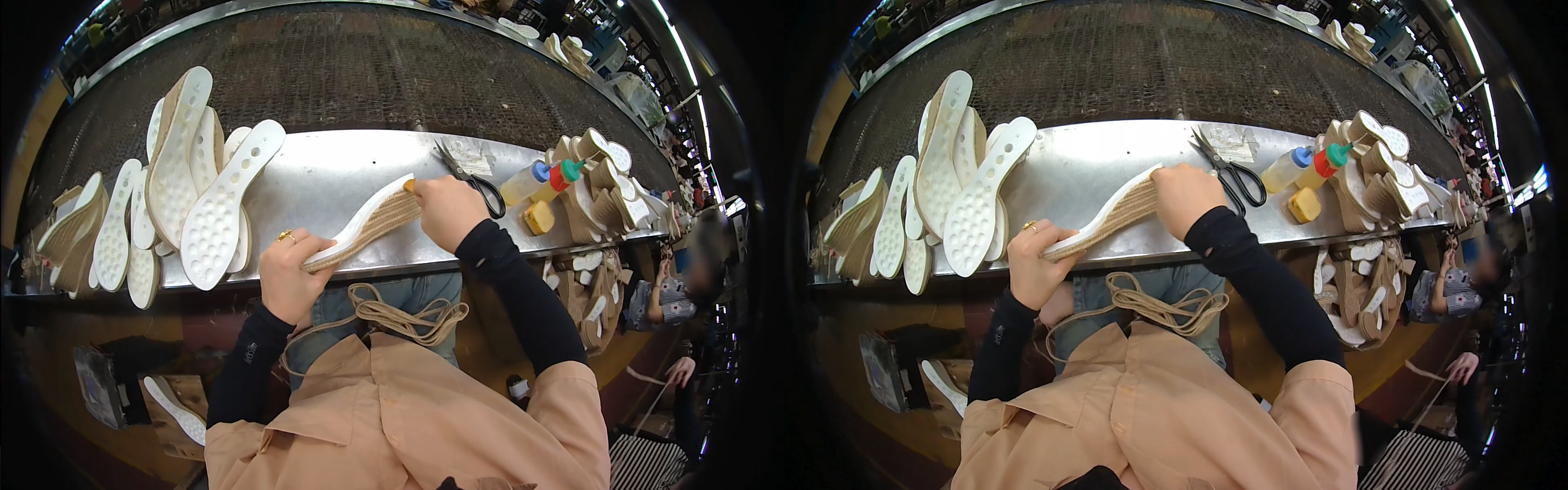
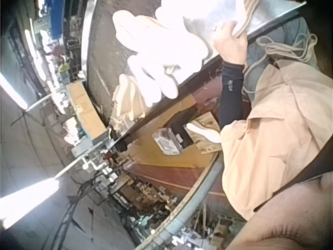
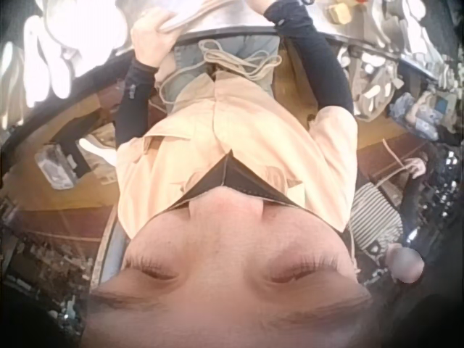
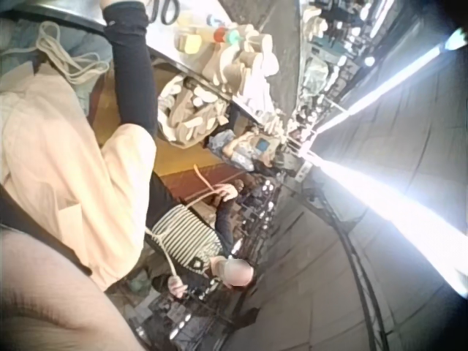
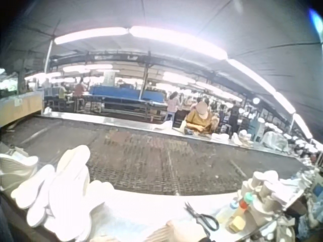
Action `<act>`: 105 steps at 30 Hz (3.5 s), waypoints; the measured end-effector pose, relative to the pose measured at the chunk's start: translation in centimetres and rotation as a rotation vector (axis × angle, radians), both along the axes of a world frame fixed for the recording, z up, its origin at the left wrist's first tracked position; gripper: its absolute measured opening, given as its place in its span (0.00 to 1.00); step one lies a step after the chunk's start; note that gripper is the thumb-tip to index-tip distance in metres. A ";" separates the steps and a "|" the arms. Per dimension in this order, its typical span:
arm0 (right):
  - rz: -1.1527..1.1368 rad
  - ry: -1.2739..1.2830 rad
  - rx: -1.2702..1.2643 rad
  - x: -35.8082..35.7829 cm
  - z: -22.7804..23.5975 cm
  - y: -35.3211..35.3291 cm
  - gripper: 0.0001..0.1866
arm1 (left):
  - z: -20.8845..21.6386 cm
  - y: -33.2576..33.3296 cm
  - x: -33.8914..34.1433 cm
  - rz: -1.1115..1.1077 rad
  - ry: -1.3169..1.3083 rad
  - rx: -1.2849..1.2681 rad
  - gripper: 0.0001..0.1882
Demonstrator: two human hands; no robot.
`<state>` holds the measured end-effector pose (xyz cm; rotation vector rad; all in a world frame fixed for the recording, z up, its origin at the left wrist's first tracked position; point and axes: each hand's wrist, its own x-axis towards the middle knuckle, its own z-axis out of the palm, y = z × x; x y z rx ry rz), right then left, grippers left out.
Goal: The person repeatedly brushes the textured surface of shoe insoles with a small brush, then places each insole into a growing stack on the metal workbench. The person handles insoles one at a time, turning them as needed to reach different areas.
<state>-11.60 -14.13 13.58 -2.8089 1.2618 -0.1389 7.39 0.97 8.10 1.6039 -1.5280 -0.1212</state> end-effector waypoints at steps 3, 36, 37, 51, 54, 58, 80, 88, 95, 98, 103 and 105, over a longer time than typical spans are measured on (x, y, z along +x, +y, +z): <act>0.005 0.096 -0.087 1.1 0.2 1.3 0.08 | -0.1 0.0 -0.1 0.008 0.015 -0.017 0.11; -0.353 -1.367 0.728 -5.5 -2.6 1.4 0.17 | 0.5 3.0 0.6 0.024 0.224 -0.130 0.13; -0.336 -1.353 0.764 -5.0 -2.3 2.0 0.18 | 0.6 3.2 0.5 0.026 0.238 -0.139 0.13; 0.203 -1.229 -0.227 -0.4 -2.2 4.8 0.26 | 3.2 1.2 -2.6 -0.011 0.290 -0.044 0.47; 0.224 -1.157 -0.156 0.8 -4.8 7.0 0.29 | 2.2 1.3 -4.8 -0.088 0.609 -0.002 0.49; 0.235 -1.130 0.041 1.3 -7.1 9.4 0.29 | -0.7 1.3 -5.8 -0.117 1.029 -0.043 0.49; -0.276 -1.236 0.570 -2.1 -14.5 0.8 0.08 | 4.9 11.3 6.4 0.447 0.137 -0.583 0.40; -0.268 -1.231 0.548 -2.1 -13.2 1.4 0.07 | 2.6 16.6 14.0 0.832 -0.119 -0.484 0.34; -0.248 -1.212 0.507 -1.8 -12.8 1.5 0.07 | -1.4 15.2 17.4 0.964 -0.369 -0.343 0.28; -0.259 -1.242 0.531 -1.8 -12.7 1.6 0.07 | -2.1 14.5 17.4 0.920 -0.216 -0.324 0.27; -0.280 -1.215 0.547 -1.9 -12.7 1.6 0.07 | -2.4 15.4 16.6 0.848 -0.292 -0.247 0.24; -0.268 -1.222 0.527 -1.9 -12.9 1.4 0.06 | -2.5 16.1 17.3 0.853 -0.247 -0.275 0.21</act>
